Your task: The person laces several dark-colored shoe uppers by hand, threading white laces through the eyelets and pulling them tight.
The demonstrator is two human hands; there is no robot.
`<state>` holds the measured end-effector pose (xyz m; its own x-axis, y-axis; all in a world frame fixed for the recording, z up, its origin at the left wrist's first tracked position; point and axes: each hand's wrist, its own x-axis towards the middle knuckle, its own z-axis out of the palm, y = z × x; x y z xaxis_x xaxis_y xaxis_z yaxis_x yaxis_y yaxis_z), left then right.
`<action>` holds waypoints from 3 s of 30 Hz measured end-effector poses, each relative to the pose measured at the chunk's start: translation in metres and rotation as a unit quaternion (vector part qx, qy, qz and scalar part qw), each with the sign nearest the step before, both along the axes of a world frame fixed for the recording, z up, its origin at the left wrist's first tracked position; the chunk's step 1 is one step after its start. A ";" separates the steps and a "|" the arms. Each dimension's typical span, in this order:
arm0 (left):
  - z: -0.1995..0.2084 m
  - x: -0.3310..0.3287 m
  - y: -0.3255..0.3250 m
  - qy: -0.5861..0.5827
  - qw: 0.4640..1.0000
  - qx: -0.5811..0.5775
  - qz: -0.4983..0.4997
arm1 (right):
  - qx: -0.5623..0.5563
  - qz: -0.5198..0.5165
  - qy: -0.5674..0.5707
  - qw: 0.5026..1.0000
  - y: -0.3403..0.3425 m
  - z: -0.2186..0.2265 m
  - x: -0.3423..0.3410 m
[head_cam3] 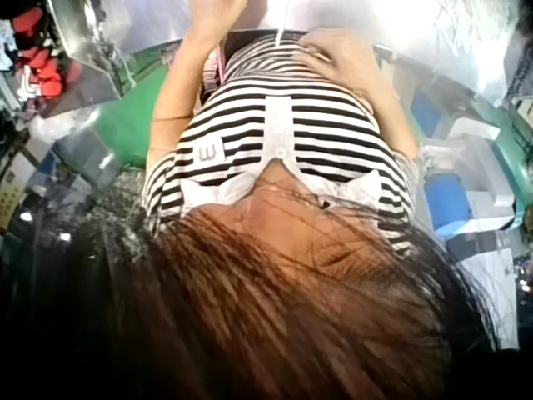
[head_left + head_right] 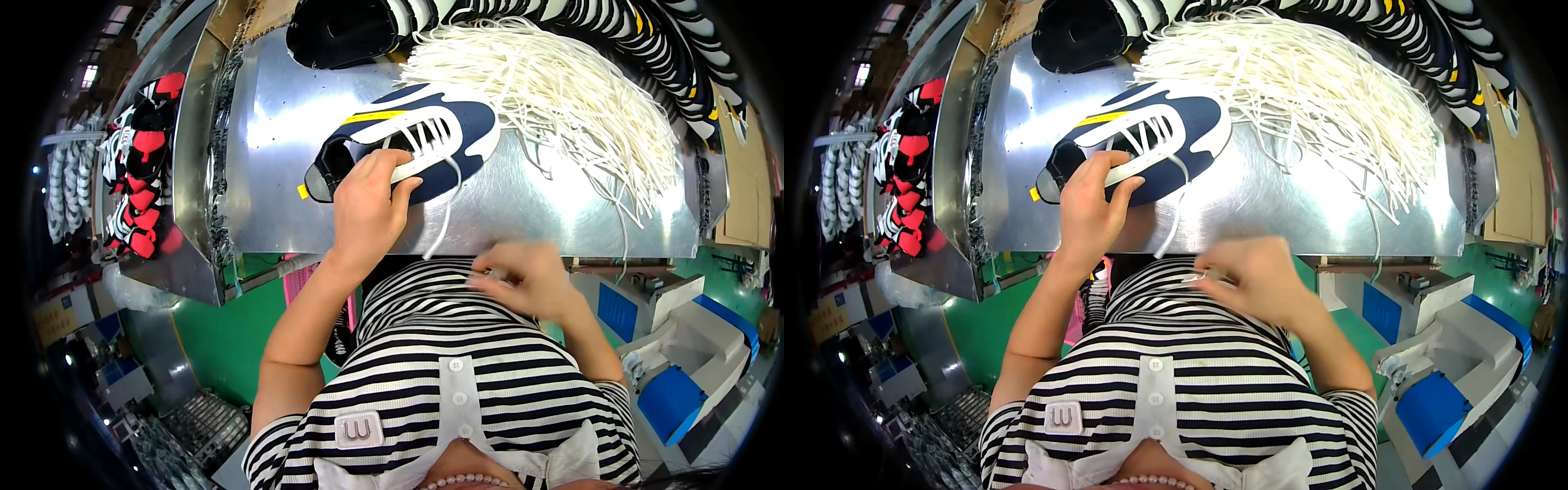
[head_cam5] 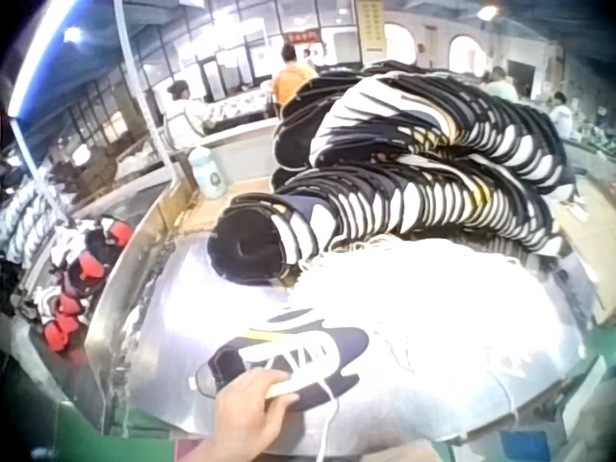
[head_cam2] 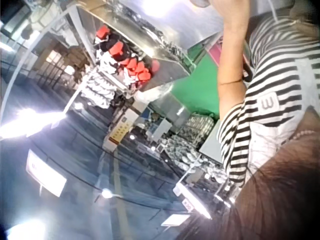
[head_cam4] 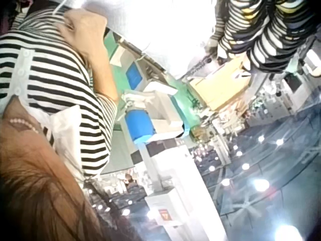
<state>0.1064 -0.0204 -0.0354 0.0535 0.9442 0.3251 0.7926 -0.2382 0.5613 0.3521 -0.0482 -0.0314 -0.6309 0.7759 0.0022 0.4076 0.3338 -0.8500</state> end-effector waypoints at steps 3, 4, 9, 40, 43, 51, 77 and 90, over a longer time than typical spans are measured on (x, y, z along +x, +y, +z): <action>0.004 0.009 -0.007 -0.037 0.999 -0.001 -0.027 | 0.051 -0.222 0.140 0.964 0.031 -0.034 -0.017; 0.007 0.011 -0.012 -0.053 0.997 0.000 -0.052 | -0.082 -0.246 0.160 0.952 0.040 -0.020 -0.028; 0.015 0.015 -0.018 -0.067 0.994 0.021 -0.088 | -0.240 -0.148 0.214 0.935 0.051 -0.013 -0.045; 0.012 0.009 0.020 0.027 0.958 -0.255 -0.127 | 0.070 -0.211 0.207 0.953 0.089 -0.041 -0.051; 0.014 0.012 0.026 -0.007 0.952 -0.283 -0.113 | 0.120 -0.179 0.177 0.960 0.095 -0.047 -0.048; -0.006 0.027 0.019 0.039 0.988 -0.148 -0.037 | 0.083 -0.249 0.236 0.936 0.093 -0.055 -0.051; -0.002 0.016 -0.008 0.071 0.985 -0.086 -0.131 | -0.148 -0.204 0.062 0.966 0.032 -0.039 -0.047; -0.007 0.004 -0.025 0.173 0.970 0.108 -0.131 | 0.148 0.028 -0.196 0.969 0.058 0.012 -0.064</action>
